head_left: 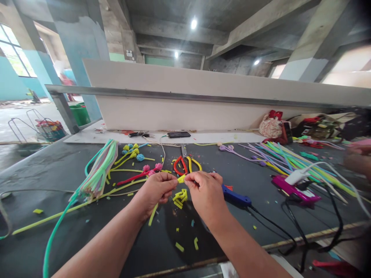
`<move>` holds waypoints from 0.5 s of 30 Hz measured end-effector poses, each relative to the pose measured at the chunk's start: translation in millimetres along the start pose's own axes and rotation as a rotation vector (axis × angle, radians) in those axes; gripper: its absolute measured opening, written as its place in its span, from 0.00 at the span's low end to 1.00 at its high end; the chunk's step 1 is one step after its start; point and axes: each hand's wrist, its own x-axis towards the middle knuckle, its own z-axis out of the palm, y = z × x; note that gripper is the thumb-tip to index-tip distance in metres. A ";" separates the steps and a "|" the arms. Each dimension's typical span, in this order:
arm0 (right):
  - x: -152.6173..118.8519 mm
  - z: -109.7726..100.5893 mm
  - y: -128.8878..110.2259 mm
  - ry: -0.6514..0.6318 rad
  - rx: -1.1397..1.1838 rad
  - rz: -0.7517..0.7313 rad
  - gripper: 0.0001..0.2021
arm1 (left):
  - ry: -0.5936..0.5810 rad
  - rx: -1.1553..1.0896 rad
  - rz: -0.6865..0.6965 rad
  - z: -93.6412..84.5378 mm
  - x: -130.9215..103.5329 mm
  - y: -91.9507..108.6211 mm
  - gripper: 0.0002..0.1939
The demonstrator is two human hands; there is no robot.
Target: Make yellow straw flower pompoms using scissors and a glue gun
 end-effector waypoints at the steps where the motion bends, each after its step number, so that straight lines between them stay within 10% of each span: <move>1: -0.3 0.0 0.2 0.001 -0.003 -0.003 0.07 | -0.002 0.003 -0.006 0.0 -0.2 0.2 0.15; 15: -1.0 0.5 -3.2 0.000 -0.034 -0.011 0.07 | 0.054 0.101 -0.004 2.3 -2.0 0.5 0.17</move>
